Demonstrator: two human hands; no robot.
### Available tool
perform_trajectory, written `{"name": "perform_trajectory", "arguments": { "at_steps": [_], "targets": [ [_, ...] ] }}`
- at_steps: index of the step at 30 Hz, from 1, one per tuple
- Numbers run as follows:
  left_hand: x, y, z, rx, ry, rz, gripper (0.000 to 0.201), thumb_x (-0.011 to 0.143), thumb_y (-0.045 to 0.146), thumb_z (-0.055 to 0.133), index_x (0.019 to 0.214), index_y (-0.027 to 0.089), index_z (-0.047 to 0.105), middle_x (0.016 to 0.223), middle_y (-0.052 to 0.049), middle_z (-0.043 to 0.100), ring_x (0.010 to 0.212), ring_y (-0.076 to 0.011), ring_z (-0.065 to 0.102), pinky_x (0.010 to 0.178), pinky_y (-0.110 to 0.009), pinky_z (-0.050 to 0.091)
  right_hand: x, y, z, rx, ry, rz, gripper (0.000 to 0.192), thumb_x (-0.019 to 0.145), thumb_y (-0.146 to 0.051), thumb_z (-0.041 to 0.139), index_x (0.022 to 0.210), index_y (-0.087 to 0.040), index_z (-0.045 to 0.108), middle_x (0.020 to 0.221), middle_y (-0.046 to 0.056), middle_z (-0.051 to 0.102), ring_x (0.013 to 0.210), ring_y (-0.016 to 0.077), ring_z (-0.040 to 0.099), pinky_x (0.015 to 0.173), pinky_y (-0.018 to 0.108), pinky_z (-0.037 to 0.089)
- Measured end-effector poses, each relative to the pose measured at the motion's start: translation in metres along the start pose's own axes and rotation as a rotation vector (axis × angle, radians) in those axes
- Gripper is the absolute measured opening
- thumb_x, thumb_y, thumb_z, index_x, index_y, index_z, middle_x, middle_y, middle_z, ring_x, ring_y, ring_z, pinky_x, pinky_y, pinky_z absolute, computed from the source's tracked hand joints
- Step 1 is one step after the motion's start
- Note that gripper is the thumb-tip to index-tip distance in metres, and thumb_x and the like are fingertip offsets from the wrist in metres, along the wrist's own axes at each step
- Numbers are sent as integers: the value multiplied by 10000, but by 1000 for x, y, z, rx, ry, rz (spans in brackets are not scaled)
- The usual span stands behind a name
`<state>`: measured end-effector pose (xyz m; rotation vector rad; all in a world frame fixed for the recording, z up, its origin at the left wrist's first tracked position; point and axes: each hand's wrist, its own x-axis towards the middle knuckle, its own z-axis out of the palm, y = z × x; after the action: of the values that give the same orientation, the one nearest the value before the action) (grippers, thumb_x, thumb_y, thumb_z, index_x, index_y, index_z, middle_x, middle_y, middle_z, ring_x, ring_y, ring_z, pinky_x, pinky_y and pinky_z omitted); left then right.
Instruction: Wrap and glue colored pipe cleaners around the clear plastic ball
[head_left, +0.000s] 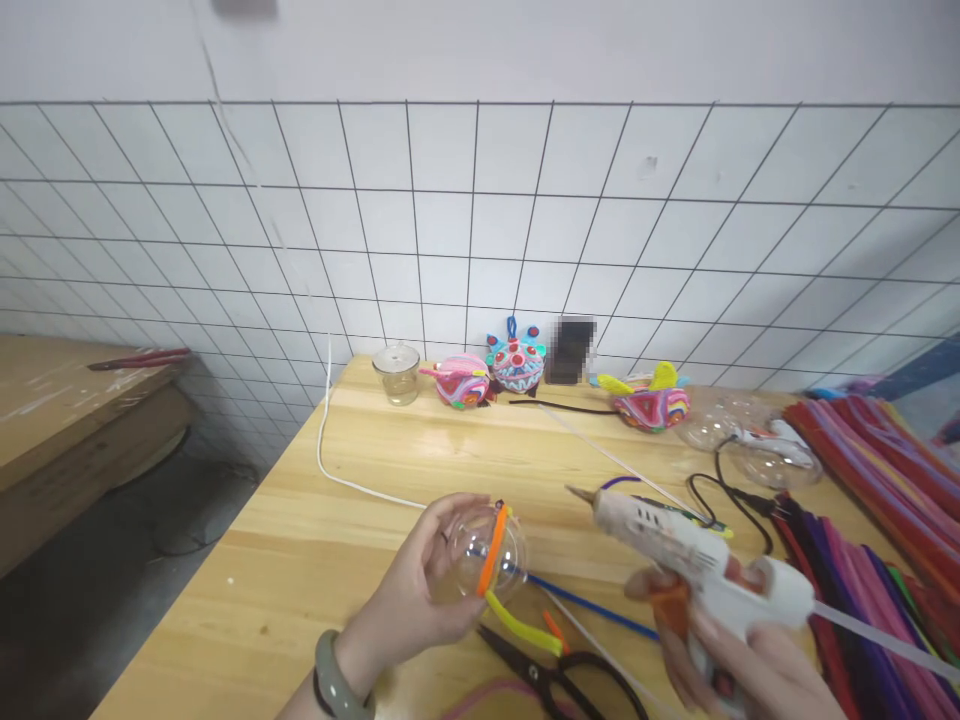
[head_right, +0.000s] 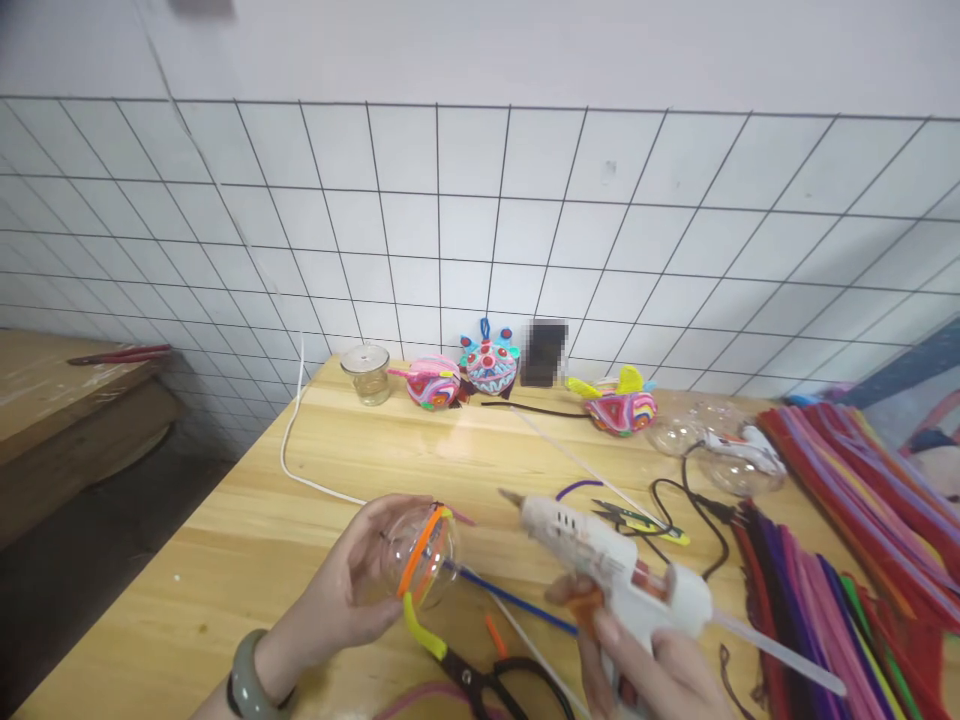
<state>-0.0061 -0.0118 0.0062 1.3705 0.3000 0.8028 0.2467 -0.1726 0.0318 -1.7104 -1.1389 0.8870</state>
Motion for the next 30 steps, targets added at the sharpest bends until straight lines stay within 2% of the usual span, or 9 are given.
{"name": "perform_trajectory", "arguments": {
  "at_steps": [2, 4, 6, 8, 18, 23, 25, 27, 30],
  "targets": [
    [1, -2, -1, -11, 12, -4, 633, 756, 169, 729, 1307, 287, 441, 1400, -140, 489, 1327, -330, 456, 1114, -529, 328, 20, 12, 0, -228, 85, -38, 423, 912, -533, 449, 974, -173, 662, 518, 11, 601, 488, 198, 581, 505, 300, 487],
    [2, -4, -1, -22, 27, -7, 641, 753, 170, 735, 1307, 285, 435, 1408, -143, 482, 1340, -331, 439, 1124, -535, 308, 38, 27, 4, -496, 299, -127, 404, 894, -498, 446, 1049, -172, 626, 746, 69, 690, 579, 219, 622, 541, 320, 520],
    [2, -6, -2, -38, 36, -14, 648, 756, 181, 735, 1316, 272, 421, 1417, -159, 471, 1348, -343, 426, 1127, -552, 292, 51, 40, 11, -561, 327, -178, 360, 863, -449, 458, 1006, -165, 628, 904, 123, 681, 823, 277, 659, 749, 381, 538],
    [1, -8, -2, -50, 36, -16, 652, 757, 194, 735, 1320, 255, 414, 1425, -176, 459, 1355, -359, 413, 1128, -567, 283, 60, 51, 20, -616, 345, -187, 351, 873, -401, 440, 1056, -157, 614, 1020, 158, 638, 956, 311, 641, 832, 434, 517],
    [0, -9, -1, -12, 53, -34, 687, 725, 166, 749, 1315, 280, 417, 1428, -139, 463, 1374, -325, 394, 1148, -520, 277, 76, 70, 45, -866, 409, -267, 344, 895, -203, 398, 1176, -72, 545, 1026, 217, 591, 956, 347, 632, 827, 493, 539],
    [2, 0, 3, 20, 66, -88, 673, 719, 154, 744, 1291, 264, 408, 1404, -149, 477, 1361, -319, 407, 1148, -529, 260, 54, 37, 47, -942, 417, -369, 316, 897, -247, 471, 1179, -151, 574, 1167, 237, 602, 1050, 420, 600, 821, 610, 508],
    [3, 2, 6, 21, 69, -94, 671, 713, 159, 745, 1284, 254, 407, 1396, -152, 478, 1355, -316, 413, 1146, -526, 265, 42, 13, 49, -787, 215, -569, 386, 887, -266, 552, 1264, -199, 502, 1186, 165, 631, 1106, 331, 612, 893, 473, 538],
    [4, 3, 9, 28, 68, -104, 670, 706, 146, 736, 1281, 241, 405, 1393, -158, 478, 1350, -314, 418, 1142, -520, 271, 31, -11, 53, -645, 62, -715, 401, 873, -221, 590, 1259, -263, 491, 1139, 88, 674, 1049, 244, 660, 836, 319, 572],
    [5, 6, 13, 47, 64, -134, 677, 685, 110, 719, 1274, 215, 401, 1373, -178, 490, 1331, -323, 440, 1128, -524, 290, 24, -39, 59, -505, 55, -777, 266, 871, -217, 630, 1120, -274, 559, 991, 51, 703, 905, 208, 689, 765, 273, 571]
  ]
}}
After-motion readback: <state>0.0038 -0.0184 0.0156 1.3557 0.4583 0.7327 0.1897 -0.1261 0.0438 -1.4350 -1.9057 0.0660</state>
